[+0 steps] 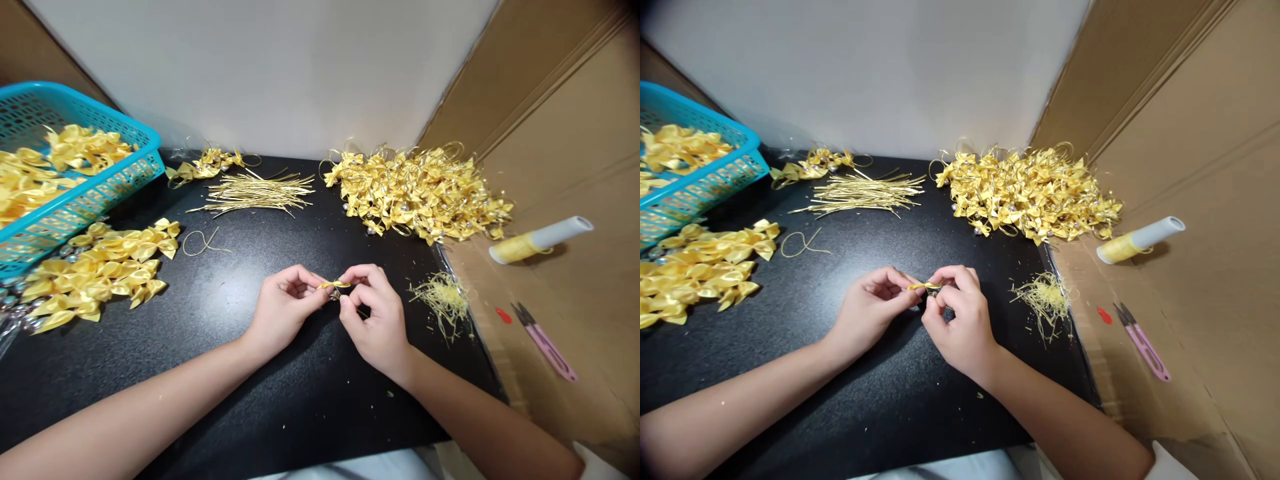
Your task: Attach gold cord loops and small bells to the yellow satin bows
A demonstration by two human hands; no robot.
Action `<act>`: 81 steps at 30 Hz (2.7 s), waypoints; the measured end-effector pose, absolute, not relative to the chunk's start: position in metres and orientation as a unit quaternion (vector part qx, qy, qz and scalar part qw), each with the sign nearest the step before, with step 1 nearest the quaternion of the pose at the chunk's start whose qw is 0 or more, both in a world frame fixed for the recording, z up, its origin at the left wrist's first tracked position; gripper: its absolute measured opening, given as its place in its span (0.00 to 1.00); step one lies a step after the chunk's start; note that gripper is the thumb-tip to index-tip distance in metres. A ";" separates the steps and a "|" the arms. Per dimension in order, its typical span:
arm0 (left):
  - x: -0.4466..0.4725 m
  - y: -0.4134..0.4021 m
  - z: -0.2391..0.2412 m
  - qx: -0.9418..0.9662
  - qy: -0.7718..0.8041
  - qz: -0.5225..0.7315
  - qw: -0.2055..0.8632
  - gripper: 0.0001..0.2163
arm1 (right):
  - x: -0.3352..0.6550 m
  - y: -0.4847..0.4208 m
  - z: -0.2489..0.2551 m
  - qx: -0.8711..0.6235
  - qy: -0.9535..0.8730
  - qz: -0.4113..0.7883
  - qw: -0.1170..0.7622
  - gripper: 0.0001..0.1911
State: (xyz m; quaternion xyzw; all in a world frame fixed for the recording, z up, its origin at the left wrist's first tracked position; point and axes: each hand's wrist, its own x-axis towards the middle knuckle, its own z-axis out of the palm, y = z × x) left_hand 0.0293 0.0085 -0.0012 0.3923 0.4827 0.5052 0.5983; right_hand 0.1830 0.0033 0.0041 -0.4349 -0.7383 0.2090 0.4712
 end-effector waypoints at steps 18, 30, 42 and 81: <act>0.030 0.007 -0.004 0.417 0.480 0.513 0.577 0.06 | 0.180 0.002 -0.001 -0.443 -0.728 0.219 0.475 0.14; 0.029 0.004 0.000 0.485 0.458 0.515 0.538 0.05 | 0.180 0.001 -0.003 -0.450 -0.732 0.214 0.464 0.12; 0.016 0.012 -0.001 0.680 0.411 0.520 0.312 0.05 | 0.199 0.016 0.011 -0.470 -0.701 0.297 0.447 0.04; 0.007 0.034 -0.008 0.725 0.474 0.368 0.339 0.06 | 0.205 0.109 0.103 -0.389 -0.535 0.427 0.617 0.06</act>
